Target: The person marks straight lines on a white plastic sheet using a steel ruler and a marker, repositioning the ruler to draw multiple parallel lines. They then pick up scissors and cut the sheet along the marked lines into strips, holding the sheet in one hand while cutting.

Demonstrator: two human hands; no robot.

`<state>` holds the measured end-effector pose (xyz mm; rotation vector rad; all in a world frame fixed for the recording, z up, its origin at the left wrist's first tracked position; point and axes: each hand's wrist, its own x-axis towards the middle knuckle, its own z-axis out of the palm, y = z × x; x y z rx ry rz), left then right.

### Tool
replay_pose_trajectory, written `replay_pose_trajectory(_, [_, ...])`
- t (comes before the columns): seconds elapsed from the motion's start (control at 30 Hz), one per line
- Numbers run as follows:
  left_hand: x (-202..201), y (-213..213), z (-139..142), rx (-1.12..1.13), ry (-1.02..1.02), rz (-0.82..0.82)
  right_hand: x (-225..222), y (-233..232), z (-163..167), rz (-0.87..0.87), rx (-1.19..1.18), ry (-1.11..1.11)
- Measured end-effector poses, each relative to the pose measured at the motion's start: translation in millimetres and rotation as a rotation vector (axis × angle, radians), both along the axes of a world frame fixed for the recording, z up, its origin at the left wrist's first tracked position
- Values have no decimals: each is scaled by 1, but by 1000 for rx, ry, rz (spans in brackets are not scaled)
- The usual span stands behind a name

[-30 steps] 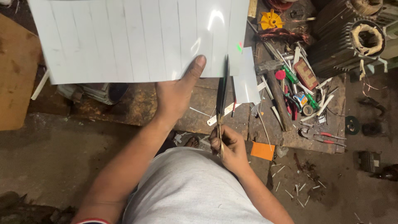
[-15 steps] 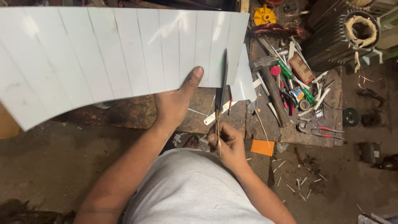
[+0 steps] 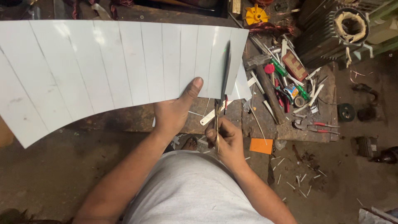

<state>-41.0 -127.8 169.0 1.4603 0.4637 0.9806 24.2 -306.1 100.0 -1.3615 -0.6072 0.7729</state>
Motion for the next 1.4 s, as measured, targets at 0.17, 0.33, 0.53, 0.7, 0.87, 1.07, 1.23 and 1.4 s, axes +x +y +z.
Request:
replay_pose_trajectory(0.17, [1, -4, -7, -40, 60, -15, 1, -1, 0, -5, 25, -11])
replay_pose_trajectory(0.33, [-2, -9, -9, -52, 84, -42, 2, 7, 15, -88, 5, 55])
replay_pose_trajectory(0.53, [-9, -2, -16, -135, 86, -62, -3, 21, 19, -106, -34, 50])
replay_pose_trajectory(0.7, [-15, 8, -25, -123, 286, 85, 1, 32, 5, -135, -61, 80])
replay_pose_trajectory(0.87, [-23, 18, -31, -222, 271, 77, -1, 44, 13, -166, -189, 65])
replay_pose_trajectory(1.07, [-30, 23, -50, -396, 161, -95, -14, 67, 30, -204, -218, 74])
replay_pose_trajectory(1.23, [-39, 54, -57, -553, 84, -228, -13, 88, 34, -247, -201, -11])
replay_pose_trajectory(1.4, [-49, 83, -44, -416, 192, -206, -30, 106, 48, -279, -134, 37])
